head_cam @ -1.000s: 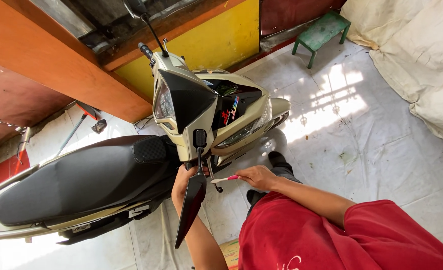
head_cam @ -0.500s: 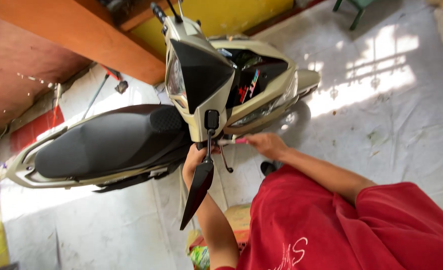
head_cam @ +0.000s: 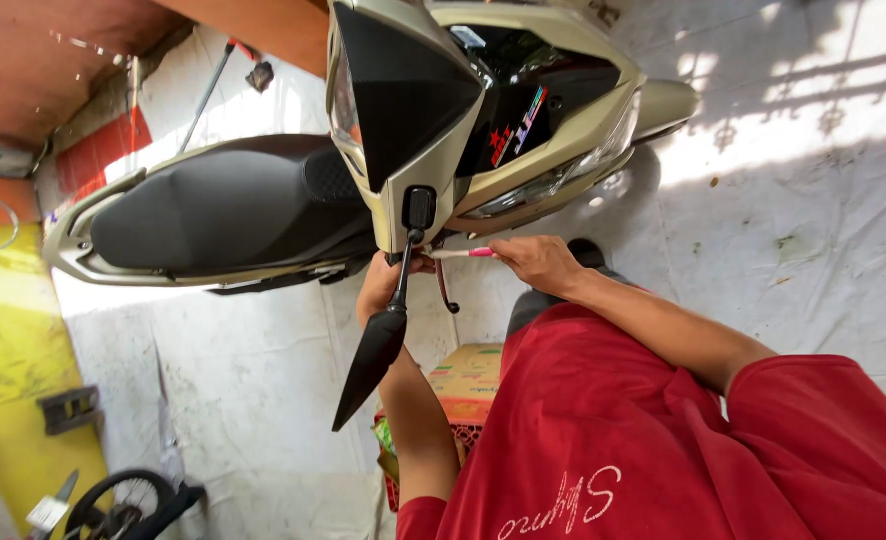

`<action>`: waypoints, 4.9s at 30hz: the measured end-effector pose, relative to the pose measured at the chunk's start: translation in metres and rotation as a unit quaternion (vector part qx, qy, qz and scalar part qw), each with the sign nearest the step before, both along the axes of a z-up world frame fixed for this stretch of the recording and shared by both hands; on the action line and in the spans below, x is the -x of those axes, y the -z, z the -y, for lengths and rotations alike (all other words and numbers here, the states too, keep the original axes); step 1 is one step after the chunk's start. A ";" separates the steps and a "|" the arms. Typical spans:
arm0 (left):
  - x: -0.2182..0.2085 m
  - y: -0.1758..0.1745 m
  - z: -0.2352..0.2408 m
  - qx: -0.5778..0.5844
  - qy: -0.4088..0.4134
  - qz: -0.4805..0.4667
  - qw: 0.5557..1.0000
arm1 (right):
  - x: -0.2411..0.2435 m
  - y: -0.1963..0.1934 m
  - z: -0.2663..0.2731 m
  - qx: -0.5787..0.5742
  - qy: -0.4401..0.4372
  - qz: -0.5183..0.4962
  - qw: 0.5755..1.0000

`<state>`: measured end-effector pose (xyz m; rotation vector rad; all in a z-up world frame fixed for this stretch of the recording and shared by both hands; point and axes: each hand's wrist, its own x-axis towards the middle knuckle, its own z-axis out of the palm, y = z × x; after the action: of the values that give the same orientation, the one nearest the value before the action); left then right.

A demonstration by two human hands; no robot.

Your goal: The person uses a pink-handled screwdriver to work on the front panel of a beige scooter. They repeatedly insert the tool into a slot near the handlebar and turn it, appearing to loosen or tighten a component while holding the scooter's side mirror with their other hand.

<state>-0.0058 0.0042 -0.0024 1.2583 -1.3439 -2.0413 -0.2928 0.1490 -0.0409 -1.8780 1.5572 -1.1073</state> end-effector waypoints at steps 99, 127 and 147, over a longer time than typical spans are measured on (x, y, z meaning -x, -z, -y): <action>-0.003 -0.002 0.012 -0.043 0.035 -0.058 0.997 | 0.015 -0.042 0.012 -0.014 0.005 -0.113 0.993; -0.018 0.004 0.004 -0.023 0.059 -0.046 0.997 | -0.036 -0.025 -0.029 -0.102 -0.006 -0.095 0.990; -0.019 0.008 0.007 -0.004 0.080 -0.036 0.996 | -0.022 -0.016 -0.006 -0.117 0.026 -0.099 0.988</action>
<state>0.0129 -0.0024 -0.0104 1.1010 -1.4455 -2.1795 -0.2712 0.1547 -0.0249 -1.8413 1.7682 -0.7382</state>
